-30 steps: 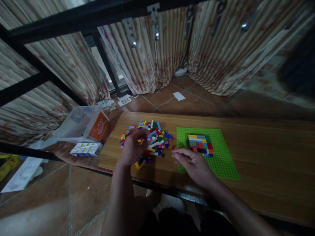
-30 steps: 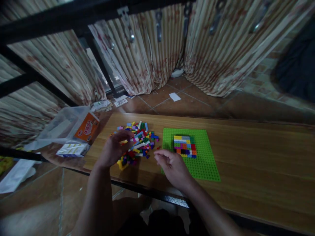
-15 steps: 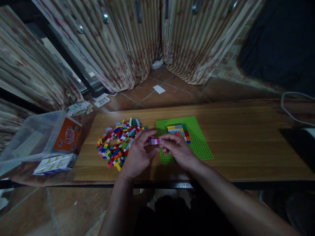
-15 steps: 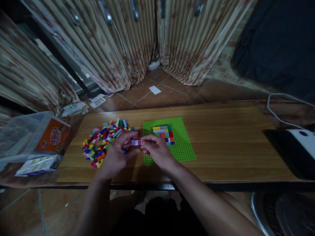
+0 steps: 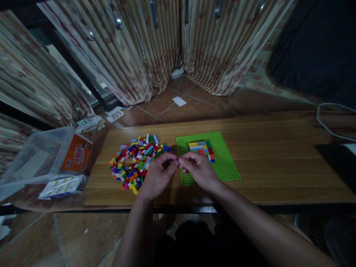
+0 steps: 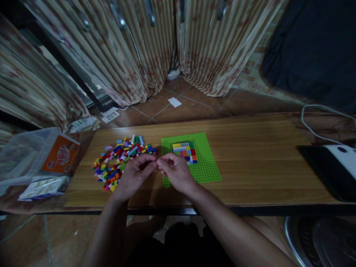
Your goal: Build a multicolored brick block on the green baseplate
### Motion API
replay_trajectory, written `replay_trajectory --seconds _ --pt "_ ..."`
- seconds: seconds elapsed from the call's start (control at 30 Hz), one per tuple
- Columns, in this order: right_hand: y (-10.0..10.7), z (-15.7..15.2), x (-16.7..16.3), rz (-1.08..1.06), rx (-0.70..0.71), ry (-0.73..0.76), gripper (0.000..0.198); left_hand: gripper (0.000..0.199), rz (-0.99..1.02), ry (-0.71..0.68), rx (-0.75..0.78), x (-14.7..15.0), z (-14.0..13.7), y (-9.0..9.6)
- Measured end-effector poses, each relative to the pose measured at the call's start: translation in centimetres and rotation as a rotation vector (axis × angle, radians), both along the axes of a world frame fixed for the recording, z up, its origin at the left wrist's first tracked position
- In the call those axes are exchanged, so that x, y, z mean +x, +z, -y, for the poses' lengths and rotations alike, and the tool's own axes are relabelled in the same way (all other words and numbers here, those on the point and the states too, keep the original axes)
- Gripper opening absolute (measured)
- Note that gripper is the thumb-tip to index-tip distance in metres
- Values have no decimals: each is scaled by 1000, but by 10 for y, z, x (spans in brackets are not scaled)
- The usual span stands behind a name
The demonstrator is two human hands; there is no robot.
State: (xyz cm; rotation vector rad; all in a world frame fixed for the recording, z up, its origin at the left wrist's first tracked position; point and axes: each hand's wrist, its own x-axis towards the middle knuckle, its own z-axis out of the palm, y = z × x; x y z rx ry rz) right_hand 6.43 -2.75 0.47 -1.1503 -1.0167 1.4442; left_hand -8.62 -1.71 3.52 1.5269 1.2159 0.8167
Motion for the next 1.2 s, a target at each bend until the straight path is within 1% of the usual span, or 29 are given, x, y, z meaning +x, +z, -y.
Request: replay_trajectory --seconds 0.13,0.33,0.53,0.63,0.77,0.87,0.97,1.07,1.13,1.2 --pt "-1 0 0 -18 -31 -2 33 15 -14 40 2 3 1 1" --pt "2 1 2 -106 -78 50 34 16 15 33 -66 3 1 6" --pt "3 5 2 -224 -144 72 34 17 66 31 -114 1 2 7" --pt "4 6 2 -289 -165 80 31 19 127 34 -164 0 3 9" --pt "5 5 0 -379 -194 99 27 21 223 50 -192 1 4 11" --pt "5 2 0 -463 -245 107 18 22 286 81 -203 1 5 12" --pt "7 0 1 -539 -312 117 10 26 300 80 -211 1 4 11" --pt "10 0 0 -554 -353 110 15 32 310 76 -224 1 4 9" --pt "12 2 -1 -501 -321 118 25 35 312 88 -231 2 4 6" --pt "11 4 -2 -428 -254 127 32 37 311 106 -237 4 4 4"
